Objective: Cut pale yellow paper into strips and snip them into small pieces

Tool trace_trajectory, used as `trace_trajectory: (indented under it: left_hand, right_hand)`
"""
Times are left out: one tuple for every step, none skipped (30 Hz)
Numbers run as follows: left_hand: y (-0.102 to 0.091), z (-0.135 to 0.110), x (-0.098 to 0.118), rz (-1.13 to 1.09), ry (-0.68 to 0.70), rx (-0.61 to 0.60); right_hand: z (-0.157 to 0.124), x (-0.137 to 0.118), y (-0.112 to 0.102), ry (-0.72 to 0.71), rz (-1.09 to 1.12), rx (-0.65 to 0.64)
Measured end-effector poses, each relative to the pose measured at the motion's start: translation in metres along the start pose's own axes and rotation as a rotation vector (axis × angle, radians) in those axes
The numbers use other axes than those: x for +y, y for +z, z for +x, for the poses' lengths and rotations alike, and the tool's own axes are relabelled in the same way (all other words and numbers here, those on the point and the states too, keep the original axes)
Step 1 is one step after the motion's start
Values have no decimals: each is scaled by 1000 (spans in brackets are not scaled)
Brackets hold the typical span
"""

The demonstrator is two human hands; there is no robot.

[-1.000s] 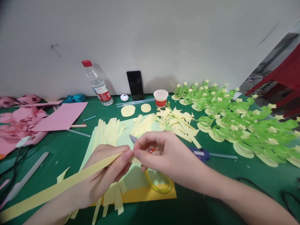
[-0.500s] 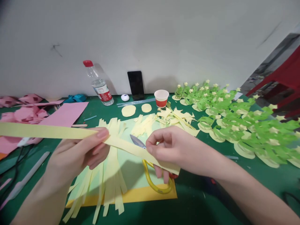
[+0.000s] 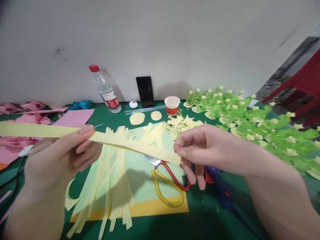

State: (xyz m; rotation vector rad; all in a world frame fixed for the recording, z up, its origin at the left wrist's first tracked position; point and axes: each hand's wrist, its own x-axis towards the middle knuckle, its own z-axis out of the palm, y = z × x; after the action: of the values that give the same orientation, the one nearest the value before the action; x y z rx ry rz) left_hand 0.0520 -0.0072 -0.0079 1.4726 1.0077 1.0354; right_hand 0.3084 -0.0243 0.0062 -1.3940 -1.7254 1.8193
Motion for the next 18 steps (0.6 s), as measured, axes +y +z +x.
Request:
trace_trajectory:
  left_hand:
    - [0, 1, 1, -20, -2, 17]
    - [-1, 2, 2, -54, -3, 40]
    - [-1, 3, 3, -106, 3, 78]
    - [0, 5, 4, -176, 16, 129]
    - [2, 7, 5, -259, 33, 191]
    - [4, 9, 6, -348, 49, 248]
    - [8, 11, 6, -430, 52, 287]
    - [13, 12, 5, -501, 40, 302]
    - [19, 12, 3, -560, 9, 288]
    - [25, 12, 0, -596, -59, 236]
    - [32, 11, -4, -632, -106, 178]
    - [38, 9, -8, -658, -170, 123]
    - [44, 8, -12, -685, -215, 70]
    - [49, 7, -17, -705, -253, 28]
    - [52, 6, -21, -716, -284, -7]
    - [55, 5, -24, -721, -306, -35]
    - [56, 4, -26, -717, -323, -56]
    - [56, 4, -28, -711, -332, -74]
  right_hand:
    - [-2, -1, -2, -2, -19, 2]
    - [-4, -1, -5, -12, -42, 12]
    - [-6, -1, -8, -35, -61, 30]
    - [-7, -1, -10, -67, -83, 55]
    - [-8, 0, -12, -108, -106, 89]
    - [-8, 1, -12, -154, -125, 132]
    - [-6, 2, -11, -201, -135, 182]
    - [-3, 3, -8, -247, -131, 238]
    - [1, 5, -3, -287, -111, 294]
    - [7, 6, 4, -322, -77, 337]
    - [12, 7, 12, -370, -23, 380]
    - [17, 8, 20, -405, 33, 386]
    - [21, 10, 27, -426, 68, 383]
    - [24, 11, 34, -448, 110, 401]
    - [26, 12, 39, -464, 148, 417]
    - [27, 13, 42, -474, 180, 442]
    - [27, 14, 44, -485, 207, 468]
    - [27, 15, 44, -498, 225, 489]
